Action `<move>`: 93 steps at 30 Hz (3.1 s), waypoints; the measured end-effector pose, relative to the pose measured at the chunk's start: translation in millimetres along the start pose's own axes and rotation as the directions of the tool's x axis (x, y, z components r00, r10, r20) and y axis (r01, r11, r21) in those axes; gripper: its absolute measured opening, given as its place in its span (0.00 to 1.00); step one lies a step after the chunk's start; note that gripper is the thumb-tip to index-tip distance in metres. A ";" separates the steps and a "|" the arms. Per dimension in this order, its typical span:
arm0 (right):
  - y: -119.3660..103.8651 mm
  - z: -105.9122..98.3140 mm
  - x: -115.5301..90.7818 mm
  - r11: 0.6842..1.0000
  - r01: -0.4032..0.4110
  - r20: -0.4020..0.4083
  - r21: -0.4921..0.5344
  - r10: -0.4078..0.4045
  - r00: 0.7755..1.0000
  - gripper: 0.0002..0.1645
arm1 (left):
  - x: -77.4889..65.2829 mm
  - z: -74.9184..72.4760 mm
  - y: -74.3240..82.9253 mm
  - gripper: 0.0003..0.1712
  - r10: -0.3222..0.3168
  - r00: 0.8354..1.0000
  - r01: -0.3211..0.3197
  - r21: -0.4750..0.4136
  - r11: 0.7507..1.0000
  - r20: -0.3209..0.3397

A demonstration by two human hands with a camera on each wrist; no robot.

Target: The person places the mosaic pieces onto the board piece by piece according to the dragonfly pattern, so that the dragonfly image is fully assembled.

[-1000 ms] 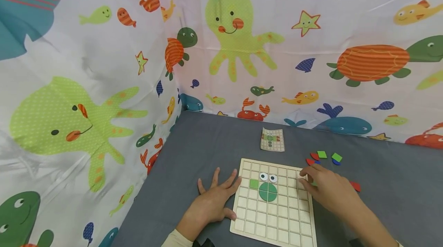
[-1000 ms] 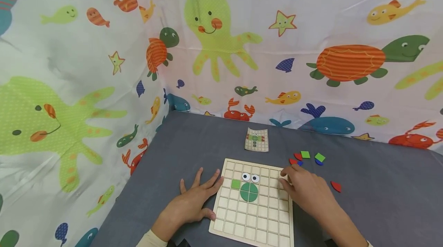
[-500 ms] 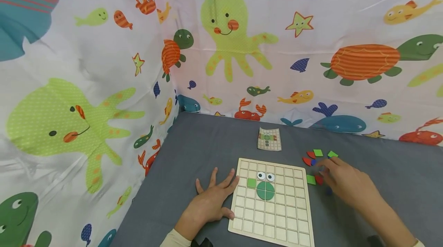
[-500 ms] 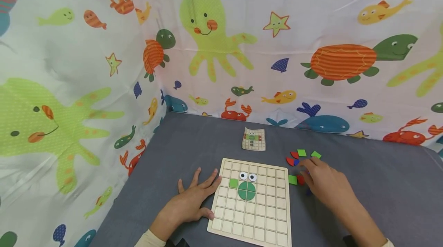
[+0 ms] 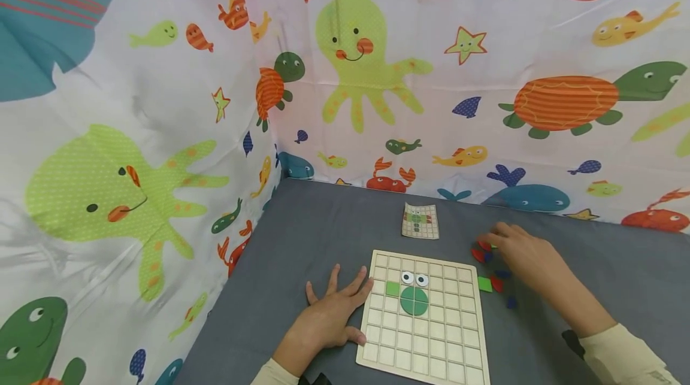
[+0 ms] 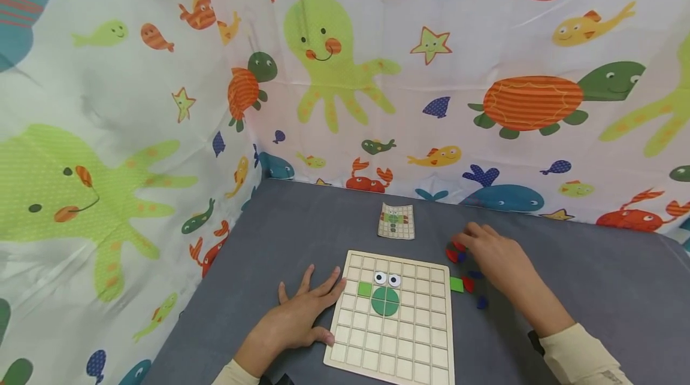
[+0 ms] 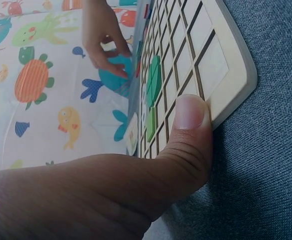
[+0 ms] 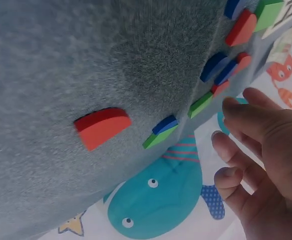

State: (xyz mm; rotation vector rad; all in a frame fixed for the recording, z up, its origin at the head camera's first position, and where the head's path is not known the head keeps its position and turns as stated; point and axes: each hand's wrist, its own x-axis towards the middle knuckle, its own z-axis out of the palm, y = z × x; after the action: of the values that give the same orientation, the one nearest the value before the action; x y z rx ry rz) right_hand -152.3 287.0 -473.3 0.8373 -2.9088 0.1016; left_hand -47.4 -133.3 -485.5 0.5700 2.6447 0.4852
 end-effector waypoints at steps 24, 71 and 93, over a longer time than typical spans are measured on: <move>9.7 15.0 38.8 0.999 -0.045 0.142 -0.019 0.047 0.989 0.09 | -0.4 1.1 -3.6 0.64 -0.012 1.000 0.012 0.011 1.000 0.021; -124.8 -13.2 49.9 0.946 0.217 -0.125 0.241 -0.192 0.973 0.14 | 0.5 -2.2 -1.0 0.64 -0.006 1.000 0.006 0.004 1.000 0.004; -187.7 12.3 73.5 0.941 0.310 -0.034 0.132 -0.309 0.951 0.07 | 2.3 0.6 -1.6 0.67 -0.040 0.999 0.039 0.024 0.999 0.007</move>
State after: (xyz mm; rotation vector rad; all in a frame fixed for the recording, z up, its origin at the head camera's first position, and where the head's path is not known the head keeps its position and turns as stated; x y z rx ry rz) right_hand -115.1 88.6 -469.9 1.2992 -2.7397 0.2777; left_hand -49.6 -133.5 -487.4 0.5246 2.6529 0.4396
